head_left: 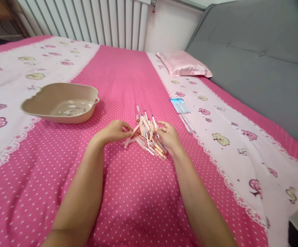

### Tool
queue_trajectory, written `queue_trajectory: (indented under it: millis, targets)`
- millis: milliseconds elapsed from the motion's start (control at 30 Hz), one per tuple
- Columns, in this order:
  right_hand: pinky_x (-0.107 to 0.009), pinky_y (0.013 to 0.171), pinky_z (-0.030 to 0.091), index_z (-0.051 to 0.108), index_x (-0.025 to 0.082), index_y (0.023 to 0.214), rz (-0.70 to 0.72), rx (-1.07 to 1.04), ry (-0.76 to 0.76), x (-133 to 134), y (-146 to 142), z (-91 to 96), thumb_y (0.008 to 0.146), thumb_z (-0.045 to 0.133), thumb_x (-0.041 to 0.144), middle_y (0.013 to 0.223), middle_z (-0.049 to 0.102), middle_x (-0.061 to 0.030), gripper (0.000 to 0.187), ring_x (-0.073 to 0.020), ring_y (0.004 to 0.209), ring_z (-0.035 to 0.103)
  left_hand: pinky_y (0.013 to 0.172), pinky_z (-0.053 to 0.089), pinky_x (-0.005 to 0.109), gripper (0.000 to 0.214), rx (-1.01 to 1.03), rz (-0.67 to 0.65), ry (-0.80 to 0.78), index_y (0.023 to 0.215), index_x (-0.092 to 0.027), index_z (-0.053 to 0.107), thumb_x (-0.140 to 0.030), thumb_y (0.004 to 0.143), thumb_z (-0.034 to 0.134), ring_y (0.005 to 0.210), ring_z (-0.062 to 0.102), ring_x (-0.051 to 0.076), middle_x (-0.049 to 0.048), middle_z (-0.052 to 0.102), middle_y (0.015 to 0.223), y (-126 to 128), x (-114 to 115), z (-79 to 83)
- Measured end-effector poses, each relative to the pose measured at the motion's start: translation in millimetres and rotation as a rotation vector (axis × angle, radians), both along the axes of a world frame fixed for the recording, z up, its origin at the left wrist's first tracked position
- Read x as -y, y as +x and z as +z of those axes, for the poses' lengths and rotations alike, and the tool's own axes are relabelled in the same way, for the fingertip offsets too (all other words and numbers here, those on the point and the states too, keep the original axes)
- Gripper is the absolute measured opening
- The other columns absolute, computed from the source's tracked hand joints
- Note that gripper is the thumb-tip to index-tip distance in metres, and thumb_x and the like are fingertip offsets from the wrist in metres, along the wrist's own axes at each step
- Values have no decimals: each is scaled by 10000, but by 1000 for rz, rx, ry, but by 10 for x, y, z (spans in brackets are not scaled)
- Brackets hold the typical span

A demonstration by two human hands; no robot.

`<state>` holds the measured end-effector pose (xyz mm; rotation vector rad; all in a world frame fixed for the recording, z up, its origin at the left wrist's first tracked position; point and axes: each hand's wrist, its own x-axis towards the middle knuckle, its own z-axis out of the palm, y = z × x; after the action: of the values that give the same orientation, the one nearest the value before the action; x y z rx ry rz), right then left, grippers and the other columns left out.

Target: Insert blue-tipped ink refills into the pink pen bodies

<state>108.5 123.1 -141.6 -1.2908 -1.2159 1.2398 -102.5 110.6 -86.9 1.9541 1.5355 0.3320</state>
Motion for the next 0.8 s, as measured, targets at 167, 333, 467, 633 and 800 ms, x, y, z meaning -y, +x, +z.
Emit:
queue_trajectory:
  millis: [167, 333, 467, 633, 800]
  targets:
    - [-223, 521, 450, 535, 152, 1076, 50, -82, -18, 105, -40, 278, 707, 591, 188, 726, 676, -16, 375, -108, 529, 586, 577, 404, 243, 196, 125, 112, 80, 756, -156, 677, -319, 683, 596, 619, 579, 147, 38, 675, 705, 10, 11, 18]
    - [-231, 565, 472, 576, 208, 1036, 105, -110, 83, 157, -12, 444, 734, 596, 219, 681, 664, 16, 303, -116, 608, 609, 560, 407, 235, 158, 383, 244, 151, 689, -139, 624, -289, 643, 643, 609, 560, 135, 32, 628, 632, 19, -16, -35]
    - [-259, 680, 491, 629, 178, 869, 106, -136, 169, 185, -7, 553, 776, 561, 228, 709, 668, -5, 126, -121, 719, 633, 505, 380, 214, 217, 574, 322, 197, 671, -130, 596, -311, 609, 697, 541, 521, 103, 9, 582, 580, 60, -25, -50]
    - [-271, 732, 499, 599, 187, 968, 173, -186, 194, 212, -39, 623, 830, 490, 240, 919, 685, -39, 185, -116, 798, 644, 398, 311, 176, 231, 768, 417, 299, 686, -138, 559, -291, 611, 716, 446, 471, 67, -24, 545, 524, 131, -15, -2]
    - [-243, 629, 510, 563, 177, 967, 147, -193, 243, 209, -83, 569, 747, 618, 245, 946, 678, -53, 238, -134, 782, 650, 444, 391, 174, 240, 940, 417, 248, 778, -151, 537, -272, 644, 695, 517, 594, 112, 8, 634, 566, 159, 24, 62]
